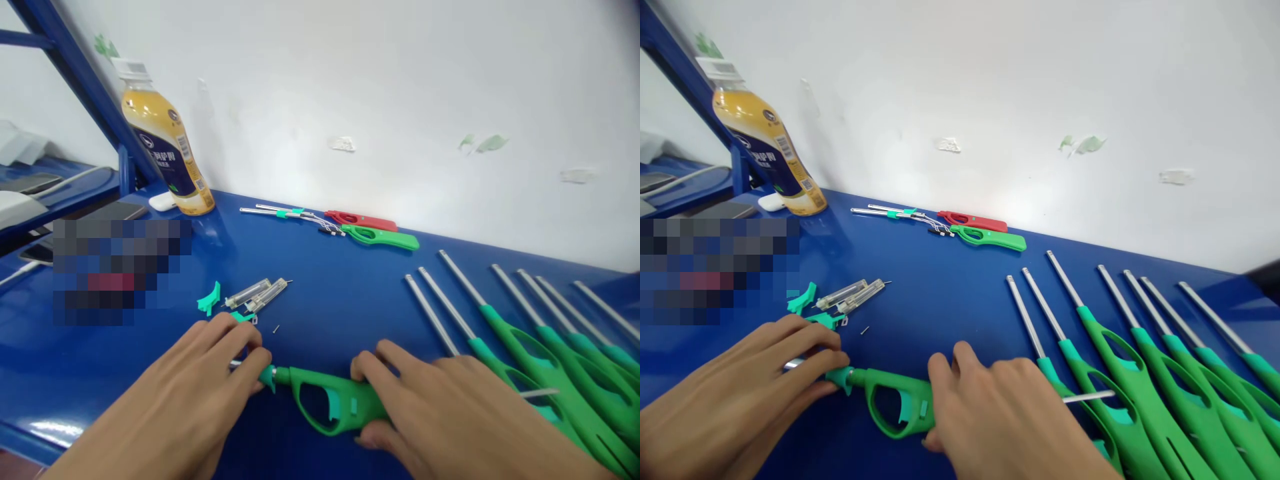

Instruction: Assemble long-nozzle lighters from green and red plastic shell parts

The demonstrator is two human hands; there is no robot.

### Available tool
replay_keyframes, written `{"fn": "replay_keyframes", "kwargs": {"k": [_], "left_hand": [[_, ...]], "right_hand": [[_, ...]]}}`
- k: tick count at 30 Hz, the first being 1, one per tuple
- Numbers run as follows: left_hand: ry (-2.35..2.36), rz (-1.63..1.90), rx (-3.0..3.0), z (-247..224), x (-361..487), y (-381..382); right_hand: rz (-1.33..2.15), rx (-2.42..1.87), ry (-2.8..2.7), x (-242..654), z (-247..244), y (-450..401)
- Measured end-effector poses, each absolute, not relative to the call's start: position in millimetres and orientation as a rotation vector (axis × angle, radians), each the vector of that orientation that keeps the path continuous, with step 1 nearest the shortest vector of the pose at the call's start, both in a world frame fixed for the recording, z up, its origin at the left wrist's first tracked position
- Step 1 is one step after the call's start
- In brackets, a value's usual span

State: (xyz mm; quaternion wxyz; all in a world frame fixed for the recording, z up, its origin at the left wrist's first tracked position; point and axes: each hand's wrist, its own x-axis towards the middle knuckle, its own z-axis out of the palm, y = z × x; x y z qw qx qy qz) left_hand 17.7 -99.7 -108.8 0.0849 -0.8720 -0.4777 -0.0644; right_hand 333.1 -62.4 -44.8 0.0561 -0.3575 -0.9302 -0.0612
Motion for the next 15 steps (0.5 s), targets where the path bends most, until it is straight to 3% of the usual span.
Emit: {"fn": "replay_keyframes", "kwargs": {"k": [3, 8, 15], "left_hand": [[-1.393, -0.357, -2.573, -95.7, 27.9, -97.9], [-1.230, -0.574, -2.638, -61.6, 29.8, -88.2], [-1.169, -0.862, -2.639, -50.7, 39.3, -70.2]], "right_hand": [[-0.173, -1.066, -2.806, 334.0, -39.5, -55.1], [0.186, -1.107, -2.824, 346.3, -20.0, -44.8], [0.728, -1.313, -2.650, 358.1, 1.8, -45.2]]}}
